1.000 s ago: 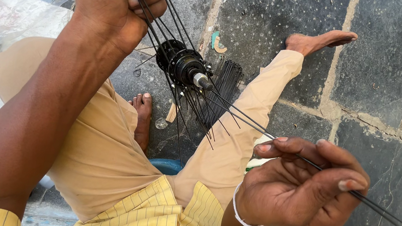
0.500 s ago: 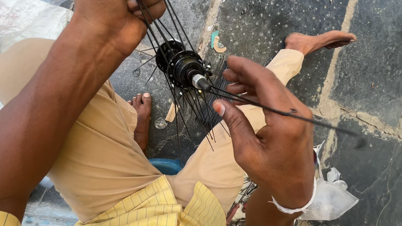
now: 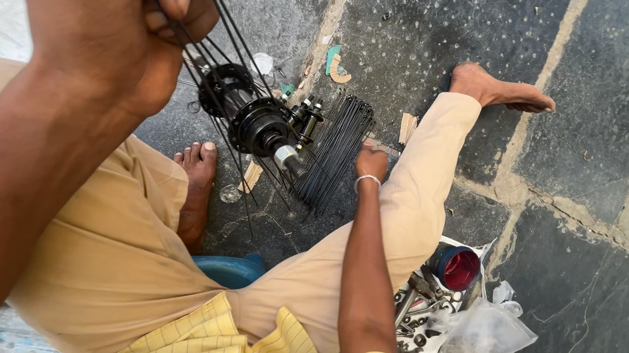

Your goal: The person sits on the ground and assembles bicycle spokes onto a hub. They pick up bundles of spokes, separate them, and insert the ends into the hub's holes, repeating the process to fill the hub.

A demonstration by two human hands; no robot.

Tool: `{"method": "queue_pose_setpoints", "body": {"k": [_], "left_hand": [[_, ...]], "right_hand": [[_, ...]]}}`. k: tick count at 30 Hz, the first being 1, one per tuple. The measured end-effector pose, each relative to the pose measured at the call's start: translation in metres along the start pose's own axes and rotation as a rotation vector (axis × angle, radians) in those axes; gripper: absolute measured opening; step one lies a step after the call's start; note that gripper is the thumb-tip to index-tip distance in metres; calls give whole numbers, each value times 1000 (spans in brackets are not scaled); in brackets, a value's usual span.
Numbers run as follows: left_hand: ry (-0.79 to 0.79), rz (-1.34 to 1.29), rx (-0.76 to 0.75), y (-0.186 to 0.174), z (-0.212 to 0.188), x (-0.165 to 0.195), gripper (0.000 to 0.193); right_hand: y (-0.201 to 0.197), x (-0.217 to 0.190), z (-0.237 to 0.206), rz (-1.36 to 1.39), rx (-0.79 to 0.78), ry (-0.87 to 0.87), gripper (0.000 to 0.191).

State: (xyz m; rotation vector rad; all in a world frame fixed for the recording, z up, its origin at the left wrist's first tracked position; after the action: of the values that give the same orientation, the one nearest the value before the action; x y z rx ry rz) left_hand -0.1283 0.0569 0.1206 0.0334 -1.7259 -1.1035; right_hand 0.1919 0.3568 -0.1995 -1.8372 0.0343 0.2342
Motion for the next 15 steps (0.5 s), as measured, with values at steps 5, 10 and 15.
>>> {"method": "queue_pose_setpoints", "body": {"k": [5, 10, 15], "left_hand": [[-39, 108, 29, 3, -1, -12, 44], [-76, 106, 46, 4, 4, -24, 47], [-29, 101, -43, 8, 1, -21, 45]], "right_hand": [[22, -16, -15, 134, 179, -98, 34], [18, -6, -16, 82, 115, -12, 14], [-13, -6, -17, 35, 88, -101, 19]]}}
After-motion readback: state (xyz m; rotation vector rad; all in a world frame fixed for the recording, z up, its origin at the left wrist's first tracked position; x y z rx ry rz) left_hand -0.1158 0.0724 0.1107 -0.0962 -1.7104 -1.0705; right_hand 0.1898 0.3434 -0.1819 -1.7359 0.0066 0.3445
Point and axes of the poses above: each hand's wrist, its own z-axis towards the middle knuckle, its own y-axis out of the palm, x = y × z, the point moved 8 cm from there along z, towards the middle knuckle, and after that the axes turned 8 degrees about -z, right-handed, at the moved point
